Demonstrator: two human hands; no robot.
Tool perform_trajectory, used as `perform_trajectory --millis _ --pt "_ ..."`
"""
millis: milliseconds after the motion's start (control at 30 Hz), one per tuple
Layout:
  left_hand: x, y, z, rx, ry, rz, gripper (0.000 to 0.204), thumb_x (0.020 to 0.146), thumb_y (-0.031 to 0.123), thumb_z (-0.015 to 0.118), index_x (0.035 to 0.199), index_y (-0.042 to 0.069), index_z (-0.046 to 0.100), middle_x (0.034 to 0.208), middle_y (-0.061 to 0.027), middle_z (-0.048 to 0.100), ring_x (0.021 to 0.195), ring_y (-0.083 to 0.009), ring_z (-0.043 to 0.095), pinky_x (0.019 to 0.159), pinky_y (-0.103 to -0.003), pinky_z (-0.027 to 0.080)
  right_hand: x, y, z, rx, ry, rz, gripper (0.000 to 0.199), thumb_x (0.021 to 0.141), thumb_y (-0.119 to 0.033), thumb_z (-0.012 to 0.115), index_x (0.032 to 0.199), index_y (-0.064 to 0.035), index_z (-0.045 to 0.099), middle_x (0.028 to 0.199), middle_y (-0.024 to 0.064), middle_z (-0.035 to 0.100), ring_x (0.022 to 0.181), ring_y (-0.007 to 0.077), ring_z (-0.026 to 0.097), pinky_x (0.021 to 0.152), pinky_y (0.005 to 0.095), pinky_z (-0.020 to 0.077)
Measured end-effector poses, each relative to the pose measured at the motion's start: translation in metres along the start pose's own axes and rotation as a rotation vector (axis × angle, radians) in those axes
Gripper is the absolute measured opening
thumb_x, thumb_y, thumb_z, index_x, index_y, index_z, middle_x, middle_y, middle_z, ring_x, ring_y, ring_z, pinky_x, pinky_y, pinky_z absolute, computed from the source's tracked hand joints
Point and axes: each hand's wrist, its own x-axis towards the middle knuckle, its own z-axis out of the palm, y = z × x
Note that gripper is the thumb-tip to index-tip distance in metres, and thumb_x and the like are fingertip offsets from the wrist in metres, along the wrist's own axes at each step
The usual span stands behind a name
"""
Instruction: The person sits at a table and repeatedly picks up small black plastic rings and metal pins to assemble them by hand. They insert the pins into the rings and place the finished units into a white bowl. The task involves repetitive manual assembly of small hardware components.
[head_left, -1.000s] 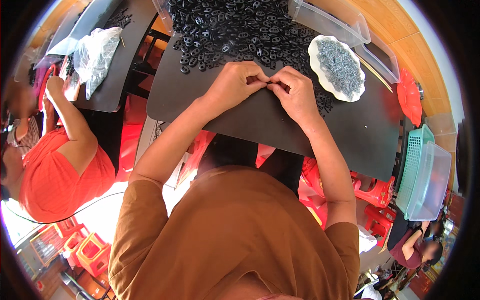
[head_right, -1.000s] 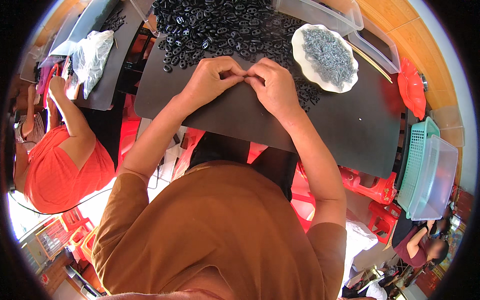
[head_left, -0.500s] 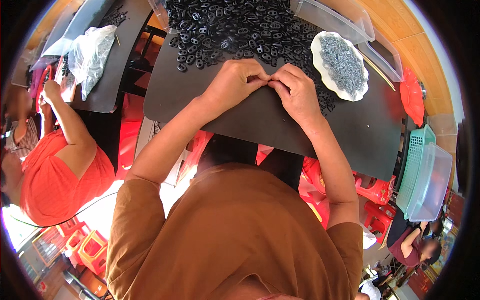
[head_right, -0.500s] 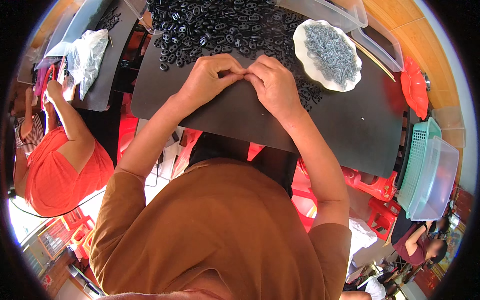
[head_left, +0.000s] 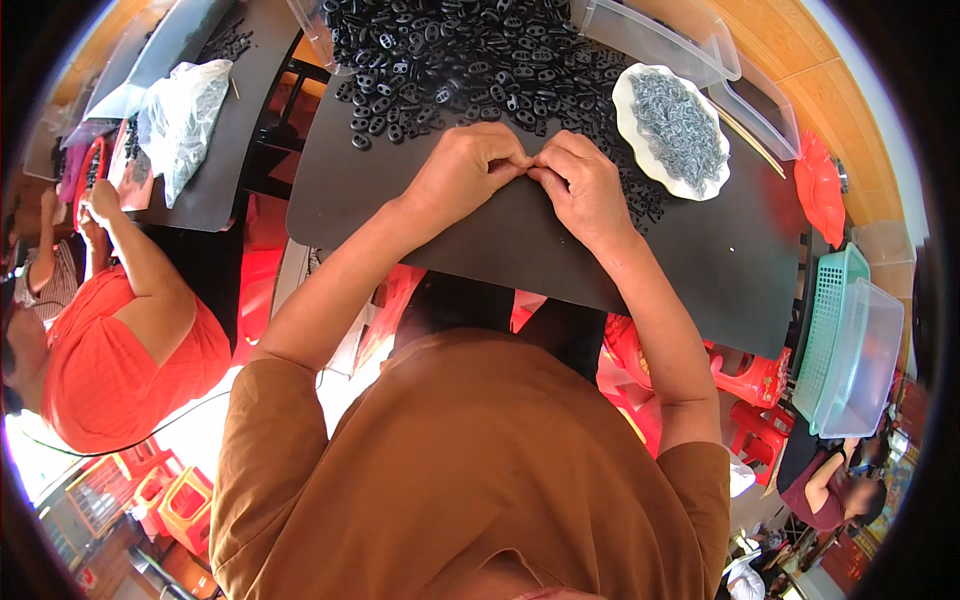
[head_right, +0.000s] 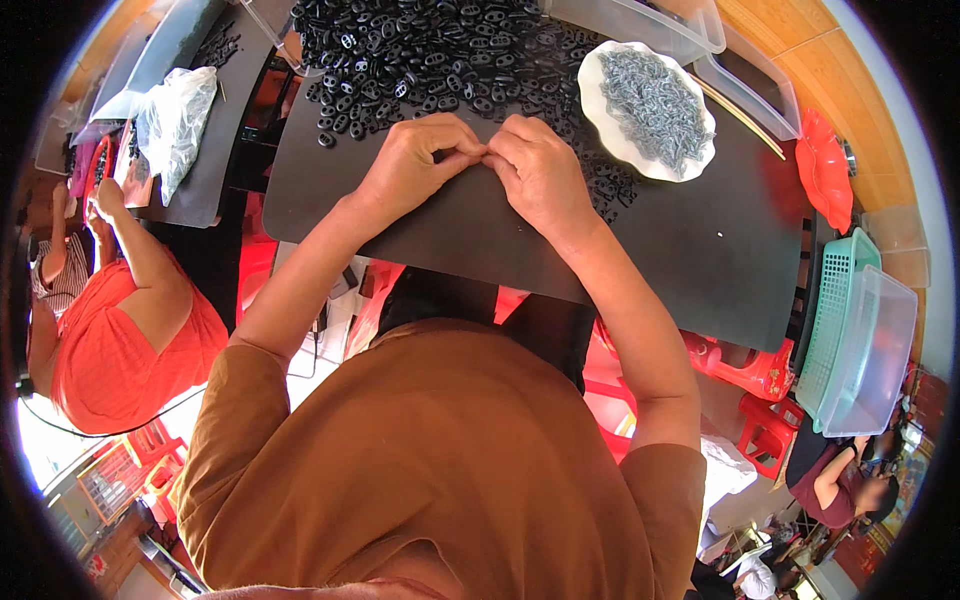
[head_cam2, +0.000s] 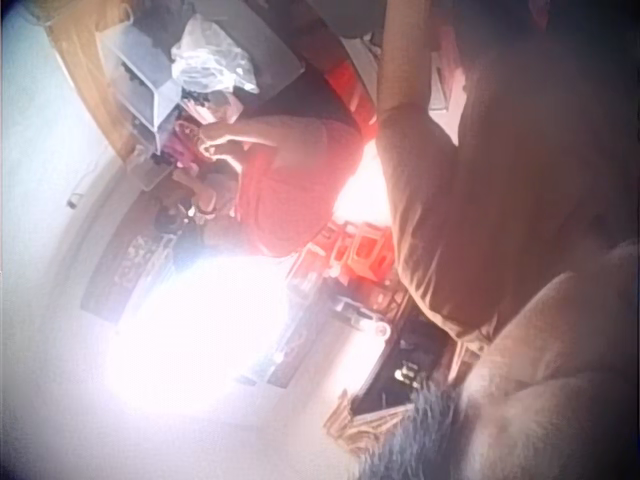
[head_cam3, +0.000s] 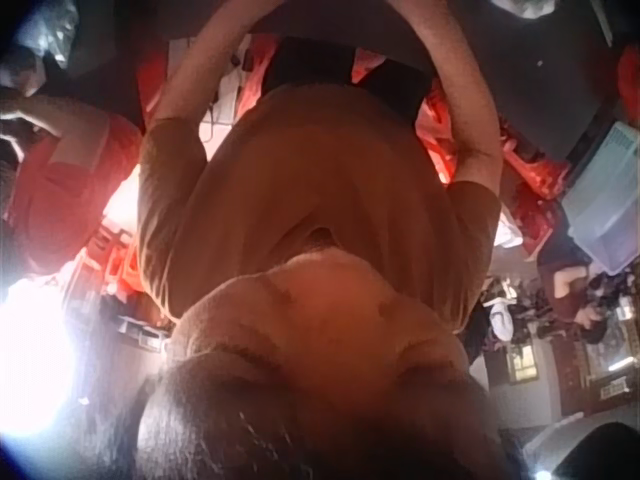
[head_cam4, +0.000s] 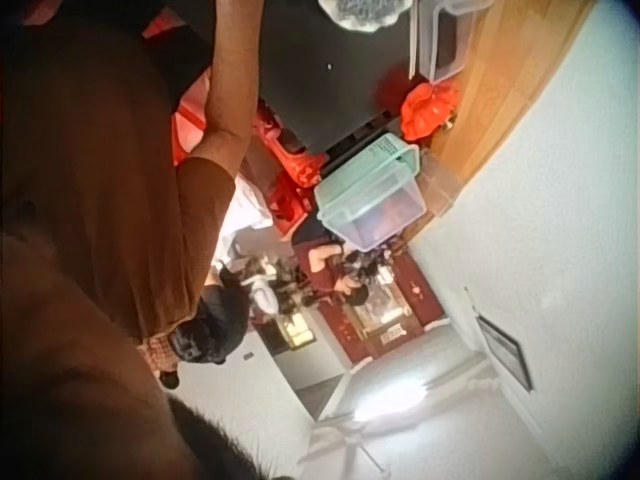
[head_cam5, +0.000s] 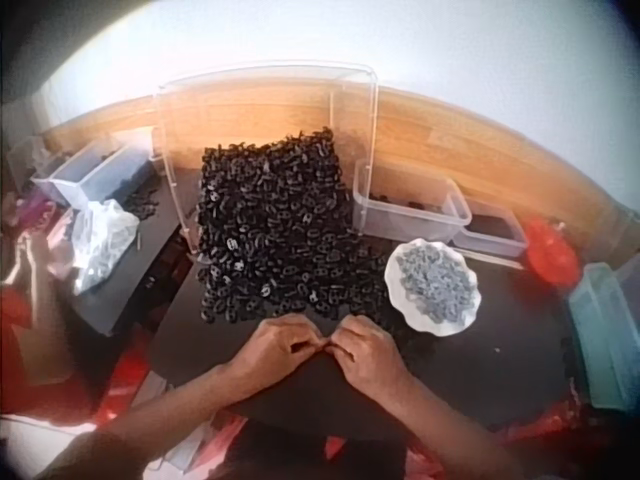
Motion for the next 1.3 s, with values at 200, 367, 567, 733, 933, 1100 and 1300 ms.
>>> perform_trajectory --millis 200,367,567,733,933,1100,1300 --pt "0.001 0.008 -0.01 -0.09 -0.017 -0.183 0.009 0.084 0.004 0.071 0.093 0.001 0.073 0.085 -0.0058 0.07 0.075 -0.013 0.065 0.068 -0.026 0.051 0.001 0.0 -0.005 0.058 -0.026 0.114 0.009 0.077 -0.006 0.072 0.08 -0.002 0.065 0.079 0.0101 0.06 0.08 0.0306 0.06 0.069 0.0395 0.0494" --pt "-0.003 0.0 -0.011 -0.201 0.152 -0.281 0.013 0.089 0.008 0.069 0.1 0.001 0.072 0.088 -0.0029 0.071 0.075 -0.0066 0.062 0.069 -0.023 0.051 0.022 -0.001 -0.036 0.088 -0.073 0.152 0.01 0.08 -0.01 0.071 0.084 -0.0017 0.066 0.079 0.0091 0.063 0.072 0.0248 0.062 0.066 0.0343 0.0488" --pt "-0.003 0.005 -0.01 -0.016 0.071 -0.12 0.011 0.086 0.005 0.068 0.096 0.003 0.072 0.078 -0.0073 0.065 0.061 -0.0139 0.056 0.059 -0.028 0.046 0.11 0.067 -0.107 0.27 -0.089 0.275 0.014 0.092 -0.02 0.061 0.093 -0.0063 0.063 0.08 -0.0006 0.065 0.075 0.0092 0.06 0.071 0.0263 0.0487" --pt "-0.001 0.006 -0.009 0.036 0.053 -0.037 0.01 0.086 0.004 0.068 0.095 0.003 0.072 0.082 -0.0077 0.065 0.064 -0.0171 0.059 0.06 -0.029 0.048 0.168 0.122 -0.141 -0.081 0.235 0.458 0.031 0.093 -0.029 0.062 0.115 -0.0074 0.066 0.091 0.0023 0.068 0.086 0.0107 0.064 0.077 0.0245 0.0476" --pt "-0.005 0.007 -0.01 0.174 0.005 0.093 0.018 0.081 0.003 0.07 0.1 0.006 0.071 0.094 -0.0076 0.065 0.084 -0.0225 0.062 0.074 -0.034 0.052 0.143 0.122 -0.121 -0.466 0.251 0.152 0.033 0.088 -0.025 0.067 0.117 -0.0074 0.066 0.108 0.0135 0.068 0.092 0.0239 0.068 0.084 0.0352 0.0515" --pt "-0.006 0.016 -0.002 0.245 -0.125 0.284 0.043 0.078 0.01 0.074 0.12 0.009 0.062 0.125 -0.0098 0.058 0.122 -0.0289 0.051 0.1 -0.039 0.045 0.054 0.056 -0.091 -0.443 0.282 -0.026 0.021 0.087 -0.017 0.067 0.104 -0.0031 0.067 0.111 0.013 0.066 0.1 0.032 0.063 0.087 0.0382 0.0494" --pt "0.003 0.022 0.023 0.342 -0.283 0.439 0.057 0.083 0.023 0.072 0.135 0.012 0.052 0.146 -0.0094 0.043 0.142 -0.0288 0.032 0.115 -0.046 0.029 -0.026 0.032 -0.08 -0.527 0.266 0.067 0.023 0.087 -0.018 0.067 0.105 -0.0043 0.068 0.117 0.0119 0.064 0.108 0.0335 0.06 0.095 0.0425 0.0435"
